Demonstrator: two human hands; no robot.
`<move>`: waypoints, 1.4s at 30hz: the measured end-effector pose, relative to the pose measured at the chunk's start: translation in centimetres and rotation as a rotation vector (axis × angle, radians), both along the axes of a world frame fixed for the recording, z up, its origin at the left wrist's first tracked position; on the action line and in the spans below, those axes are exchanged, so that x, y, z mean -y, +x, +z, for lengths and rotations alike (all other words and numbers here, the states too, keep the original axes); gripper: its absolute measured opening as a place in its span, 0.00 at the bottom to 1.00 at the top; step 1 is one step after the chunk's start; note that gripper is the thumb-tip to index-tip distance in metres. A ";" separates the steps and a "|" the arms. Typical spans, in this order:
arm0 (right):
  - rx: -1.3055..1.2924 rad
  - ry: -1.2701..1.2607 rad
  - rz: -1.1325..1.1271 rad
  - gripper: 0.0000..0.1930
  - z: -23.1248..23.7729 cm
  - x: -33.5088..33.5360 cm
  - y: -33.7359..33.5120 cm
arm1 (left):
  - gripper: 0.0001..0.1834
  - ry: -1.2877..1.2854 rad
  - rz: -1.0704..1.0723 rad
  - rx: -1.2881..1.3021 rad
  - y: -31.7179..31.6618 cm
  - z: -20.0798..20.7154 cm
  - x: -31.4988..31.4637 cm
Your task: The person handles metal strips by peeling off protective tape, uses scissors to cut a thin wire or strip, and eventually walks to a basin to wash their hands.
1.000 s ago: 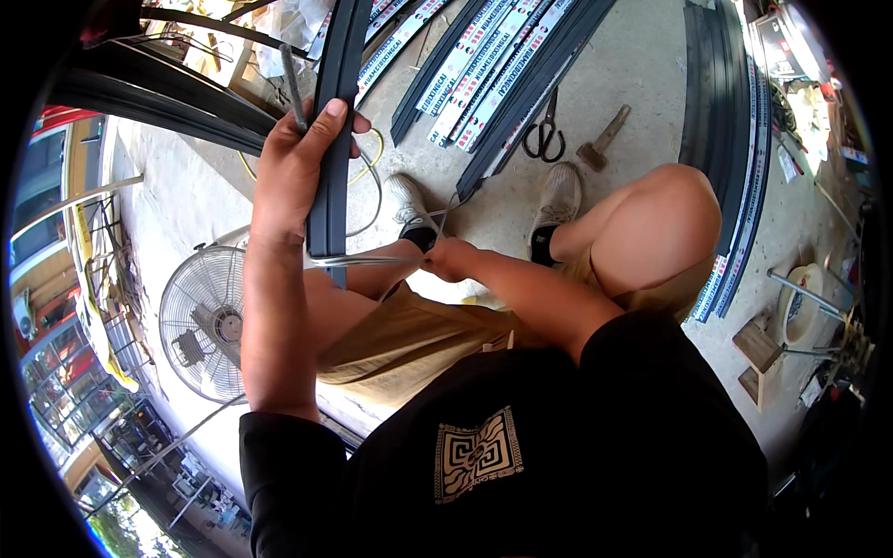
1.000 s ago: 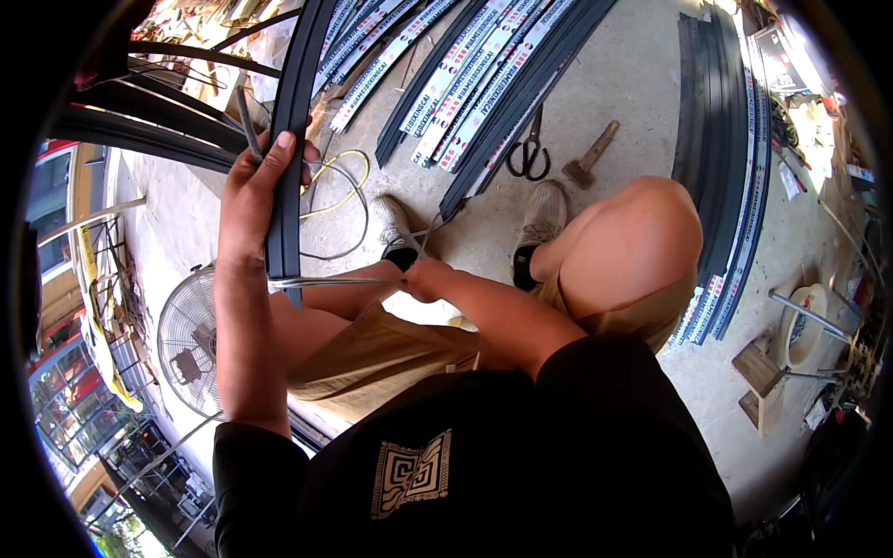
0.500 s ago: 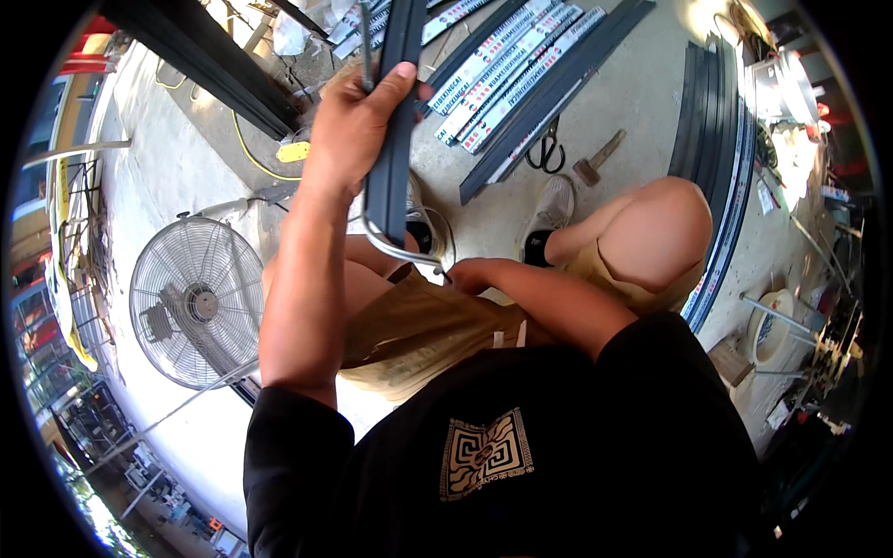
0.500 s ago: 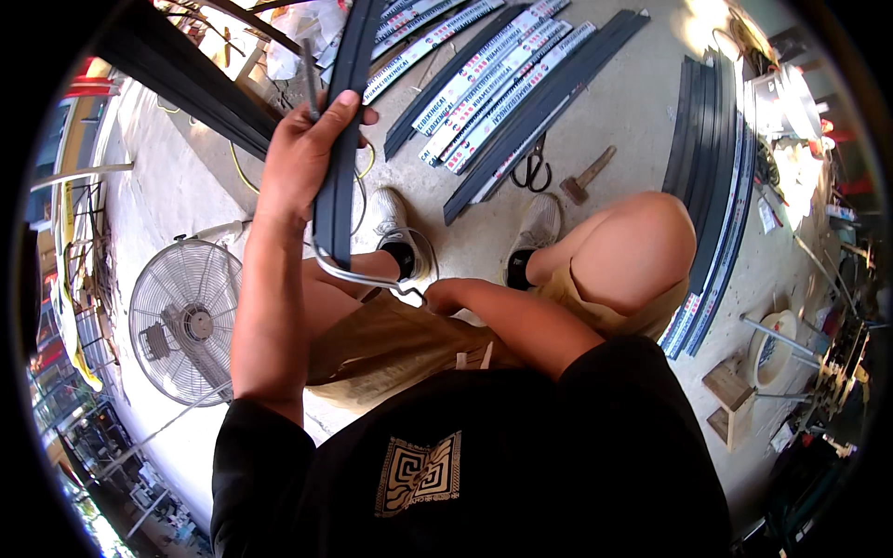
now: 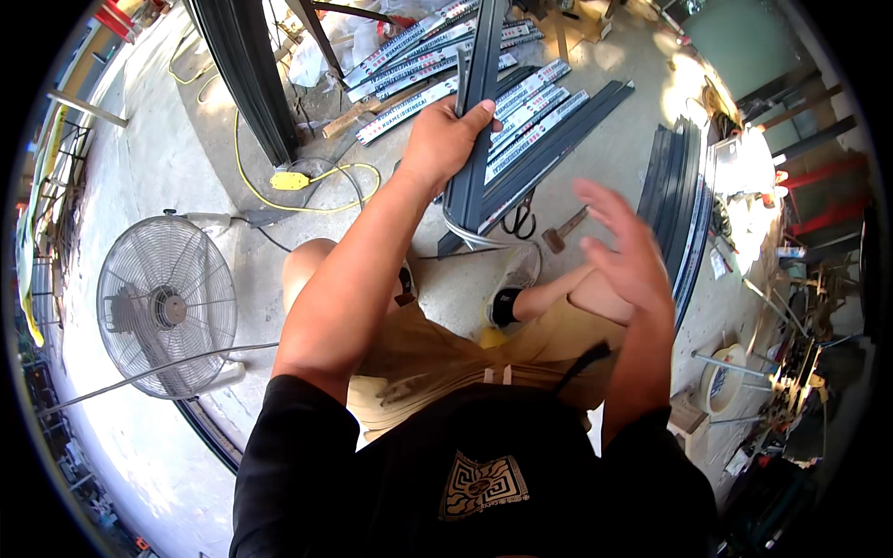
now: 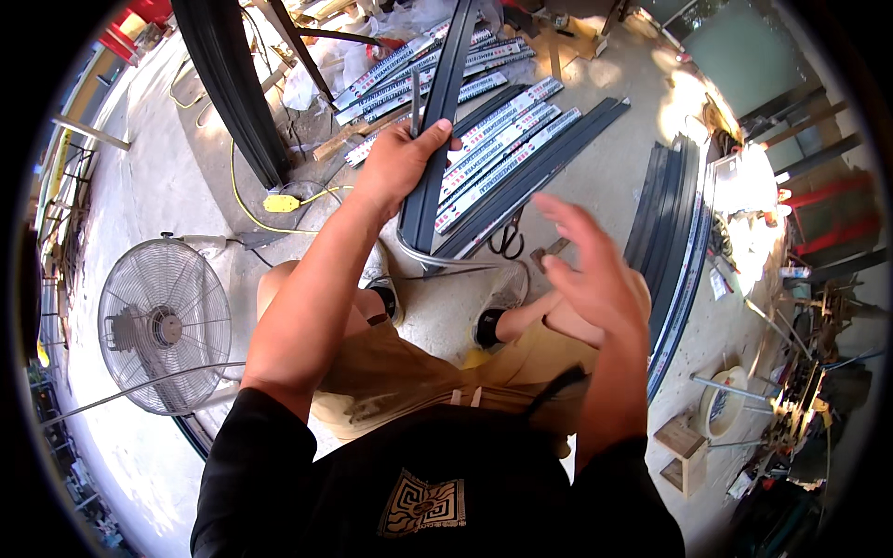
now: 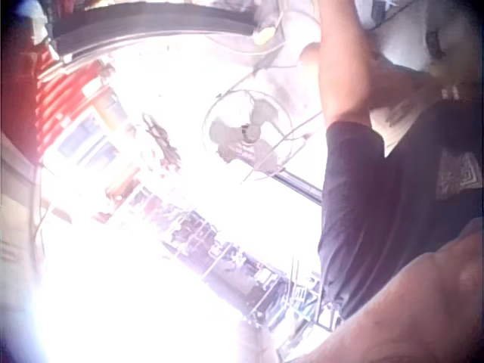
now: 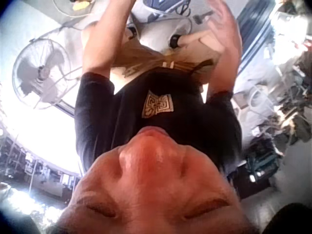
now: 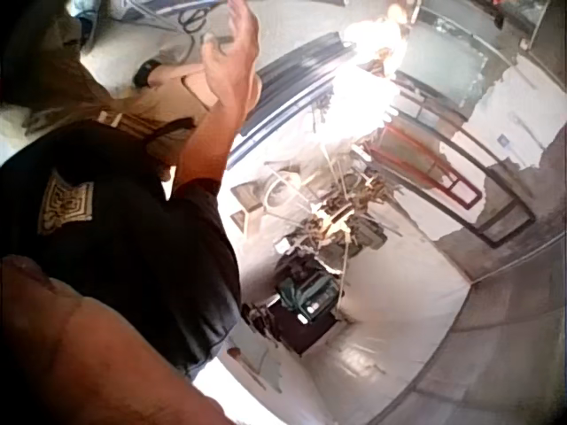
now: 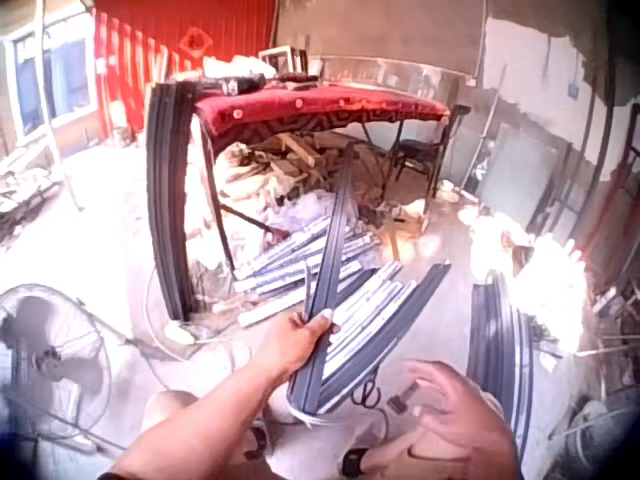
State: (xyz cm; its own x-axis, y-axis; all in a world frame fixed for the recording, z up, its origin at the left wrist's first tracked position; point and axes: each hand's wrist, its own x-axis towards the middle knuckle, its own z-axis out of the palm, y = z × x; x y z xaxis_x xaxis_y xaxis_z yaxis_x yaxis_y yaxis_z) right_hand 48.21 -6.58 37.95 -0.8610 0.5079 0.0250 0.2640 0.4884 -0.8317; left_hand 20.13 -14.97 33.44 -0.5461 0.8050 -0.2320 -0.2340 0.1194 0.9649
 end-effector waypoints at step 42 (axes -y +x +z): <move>-1.005 0.260 0.090 0.18 15.3 17.1 -4.6 | 0.14 -0.061 0.071 0.276 1.9 -4.0 -3.8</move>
